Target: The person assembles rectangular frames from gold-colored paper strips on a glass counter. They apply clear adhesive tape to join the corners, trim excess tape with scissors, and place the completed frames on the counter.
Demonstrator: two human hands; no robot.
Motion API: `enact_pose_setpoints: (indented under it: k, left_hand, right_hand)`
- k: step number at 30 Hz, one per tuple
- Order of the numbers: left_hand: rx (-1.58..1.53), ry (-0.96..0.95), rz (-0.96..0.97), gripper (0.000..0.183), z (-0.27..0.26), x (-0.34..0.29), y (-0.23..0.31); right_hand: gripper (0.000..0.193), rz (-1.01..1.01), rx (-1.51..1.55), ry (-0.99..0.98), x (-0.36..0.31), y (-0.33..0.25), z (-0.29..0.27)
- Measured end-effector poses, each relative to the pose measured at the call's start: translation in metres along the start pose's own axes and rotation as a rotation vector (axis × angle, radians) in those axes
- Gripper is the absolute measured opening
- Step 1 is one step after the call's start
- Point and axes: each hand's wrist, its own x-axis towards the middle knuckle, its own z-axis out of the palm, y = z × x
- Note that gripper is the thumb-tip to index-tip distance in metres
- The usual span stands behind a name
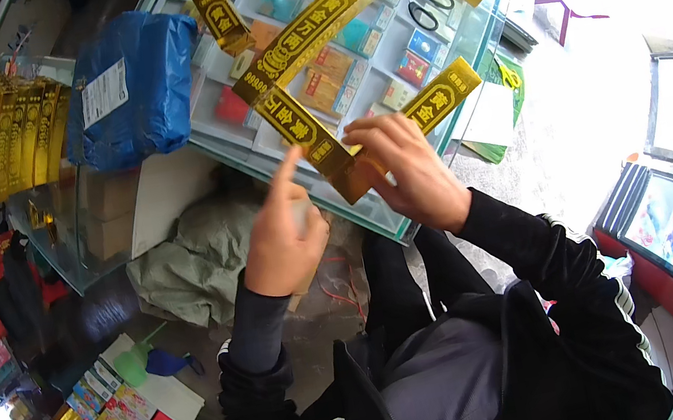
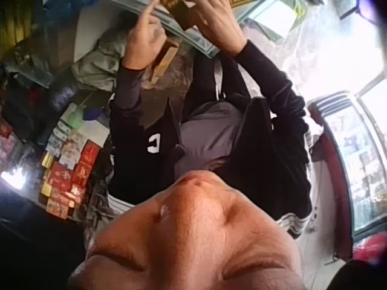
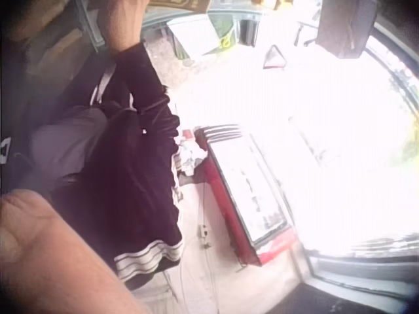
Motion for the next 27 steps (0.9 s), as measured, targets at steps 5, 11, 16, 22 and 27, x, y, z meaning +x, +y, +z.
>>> enact_pose_setpoints:
  k: [5, 11, 16, 22, 27]
  left_hand:
    - [-1.091, 0.277, -0.085, 0.069, 0.002, -0.012, 0.03]
    - [-1.346, 0.269, -0.006, 0.068, 0.026, -0.016, 0.077]
    - [-1.376, 0.257, -0.037, 0.067, 0.043, -0.017, 0.111]
    - [-1.355, 0.175, -0.025, 0.066, 0.062, -0.013, 0.143]
    - [-1.34, 0.115, -0.005, 0.066, 0.075, -0.012, 0.164]
  right_hand:
    - [0.025, 0.313, 0.595, -0.005, -0.013, -0.04, -0.02]
    - [0.031, 0.107, 0.507, -0.018, -0.017, -0.07, -0.053]
    - [0.031, -0.014, 0.44, 0.046, -0.024, -0.075, -0.082]
    - [0.029, -0.049, 0.354, 0.105, -0.039, -0.072, -0.111]
    - [0.023, -0.078, 0.344, 0.104, -0.053, -0.067, -0.139]
